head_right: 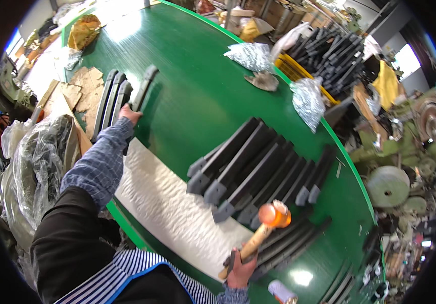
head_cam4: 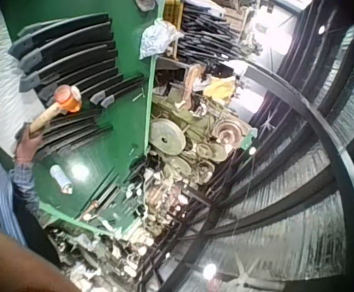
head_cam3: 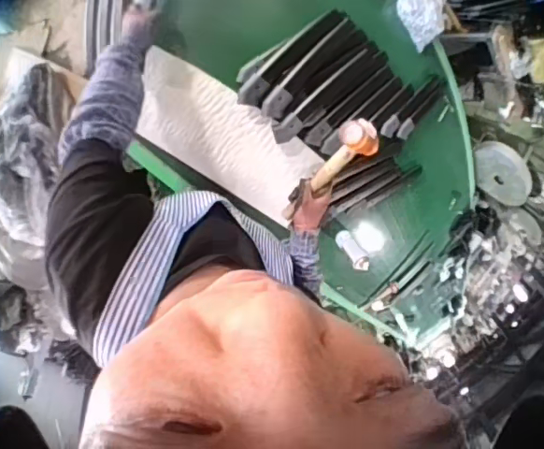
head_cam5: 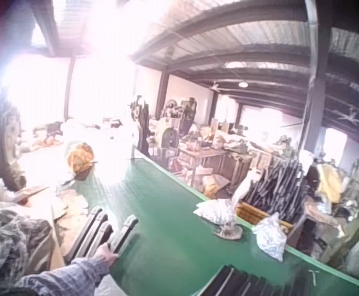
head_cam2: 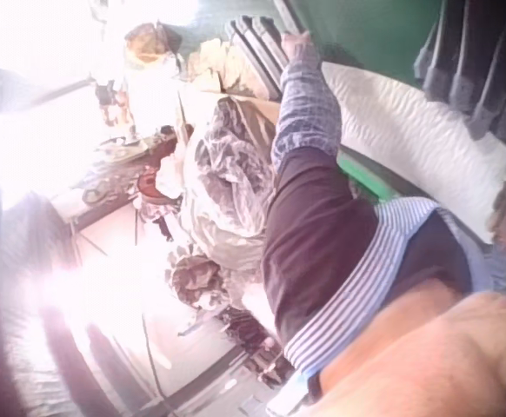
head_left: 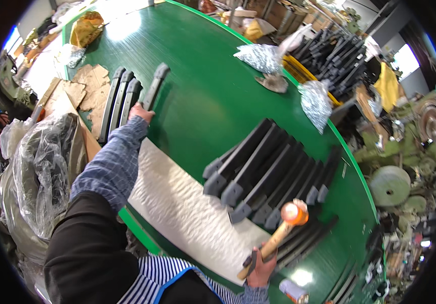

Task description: The person repeatedly picks up black cylindrical handles and gray caps, fits the caps onto the handles, and uses a rubber mallet to tap them into place. Completed assemblies are placed in a row on the green worktable.

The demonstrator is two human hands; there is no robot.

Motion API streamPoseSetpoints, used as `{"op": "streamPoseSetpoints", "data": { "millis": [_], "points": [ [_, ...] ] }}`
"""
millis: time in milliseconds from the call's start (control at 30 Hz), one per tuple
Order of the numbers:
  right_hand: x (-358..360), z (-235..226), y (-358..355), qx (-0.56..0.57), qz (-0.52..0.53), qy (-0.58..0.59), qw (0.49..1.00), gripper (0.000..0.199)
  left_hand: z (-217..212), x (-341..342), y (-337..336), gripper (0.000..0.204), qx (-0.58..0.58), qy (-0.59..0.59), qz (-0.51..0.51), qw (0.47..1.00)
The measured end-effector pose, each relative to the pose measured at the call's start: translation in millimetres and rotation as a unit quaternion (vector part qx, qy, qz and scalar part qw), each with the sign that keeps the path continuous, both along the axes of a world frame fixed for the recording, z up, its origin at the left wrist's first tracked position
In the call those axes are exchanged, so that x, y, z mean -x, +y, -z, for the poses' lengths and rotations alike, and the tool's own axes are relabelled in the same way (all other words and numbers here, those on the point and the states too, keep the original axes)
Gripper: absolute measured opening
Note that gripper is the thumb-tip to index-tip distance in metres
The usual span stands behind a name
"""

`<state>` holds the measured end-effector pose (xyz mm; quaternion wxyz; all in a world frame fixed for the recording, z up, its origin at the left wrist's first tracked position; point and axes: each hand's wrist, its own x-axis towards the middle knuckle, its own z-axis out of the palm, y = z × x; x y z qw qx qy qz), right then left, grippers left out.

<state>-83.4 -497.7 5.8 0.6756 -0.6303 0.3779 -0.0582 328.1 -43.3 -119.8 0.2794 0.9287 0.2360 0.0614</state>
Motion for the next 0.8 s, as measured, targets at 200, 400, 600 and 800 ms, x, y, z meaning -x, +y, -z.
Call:
{"op": "streamPoseSetpoints", "data": {
  "millis": [200, 400, 600, 800],
  "points": [
    [18.2, -60.9, 53.5, 0.025, -0.135, -0.066, 0.988, 0.029, -128.4, 175.5, 96.8, 0.066, 0.014, -0.362, 0.053, 0.931],
    [6.0, -87.9, 168.9, 0.078, -0.397, -0.106, 0.908, 0.026, -125.7, 318.1, 188.4, 0.048, 0.156, -0.318, 0.000, 0.935],
    [-71.5, -242.6, 291.3, 0.214, -0.547, -0.326, 0.741, 0.031, -82.8, 342.8, 192.9, 0.037, 0.293, -0.360, -0.063, 0.883],
    [-78.0, -302.7, 418.5, 0.081, -0.401, -0.600, 0.688, 0.030, -83.1, 323.7, 193.6, 0.042, 0.276, -0.388, -0.038, 0.878]
  ]
}}
